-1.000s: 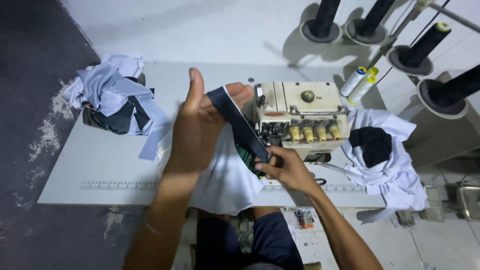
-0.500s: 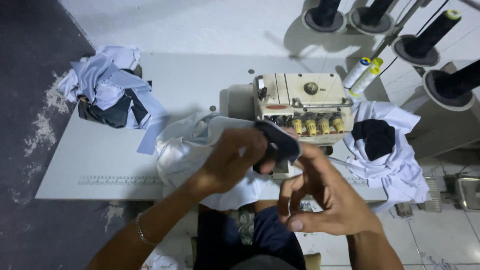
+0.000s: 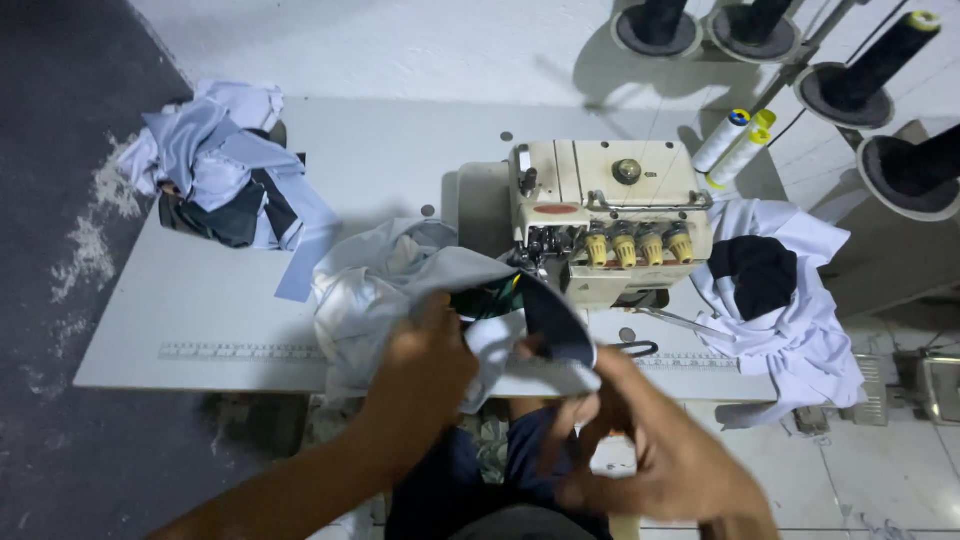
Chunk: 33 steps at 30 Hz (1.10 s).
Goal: Threading an industrial overlock sewing machine using tweezers and handling fabric pieces.
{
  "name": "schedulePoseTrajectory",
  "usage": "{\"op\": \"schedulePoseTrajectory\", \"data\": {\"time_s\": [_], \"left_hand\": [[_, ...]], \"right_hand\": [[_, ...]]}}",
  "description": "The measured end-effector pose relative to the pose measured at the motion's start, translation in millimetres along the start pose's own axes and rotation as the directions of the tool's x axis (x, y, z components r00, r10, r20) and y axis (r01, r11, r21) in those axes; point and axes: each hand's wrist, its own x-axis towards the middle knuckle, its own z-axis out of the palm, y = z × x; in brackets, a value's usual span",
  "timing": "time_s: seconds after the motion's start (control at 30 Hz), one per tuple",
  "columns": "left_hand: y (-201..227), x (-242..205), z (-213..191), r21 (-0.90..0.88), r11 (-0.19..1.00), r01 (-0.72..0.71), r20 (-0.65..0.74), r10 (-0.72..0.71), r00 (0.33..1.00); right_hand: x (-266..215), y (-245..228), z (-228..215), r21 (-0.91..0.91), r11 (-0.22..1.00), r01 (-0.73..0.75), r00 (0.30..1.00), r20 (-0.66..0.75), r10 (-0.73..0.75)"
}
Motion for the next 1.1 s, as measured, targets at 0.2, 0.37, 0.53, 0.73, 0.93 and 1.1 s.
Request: {"op": "schedulePoseTrajectory", "data": {"time_s": [0.2, 0.37, 0.53, 0.73, 0.93, 1.1], "left_hand": [[-14, -12, -53, -0.770, 0.510, -0.383, 0.034, 0.632, 0.774], [-46, 14, -96, -0.753, 0.588, -0.296, 0.156, 0.596, 0.788], [-43, 13, -87, -0.817, 0.552, -0.170, 0.388, 0.742, 0.546], [-48, 24, -103, -0.794, 0.532, -0.295, 0.283, 0.753, 0.595], [-76, 55, -120, -0.753, 0.550, -0.362, 0.137, 0.669, 0.731], [-66, 48, -97, -0.855, 0.443, -0.268, 0.117, 0.669, 0.734]], "right_hand": [[1, -2, 4, 0.204, 0.943, -0.262, 0.965, 0.066, 0.253], [14, 3, 1, 0.157, 0.949, -0.272, 0.953, 0.183, 0.243], [20, 1, -4, 0.241, 0.970, -0.039, 0.979, 0.205, -0.012], [14, 22, 1, -0.135, 0.991, -0.019, 0.975, 0.219, 0.048], [-7, 3, 14, -0.260, 0.965, -0.030, 0.997, 0.059, 0.047], [-3, -9, 23, -0.288, 0.876, -0.386, 0.910, 0.035, 0.413]]}}
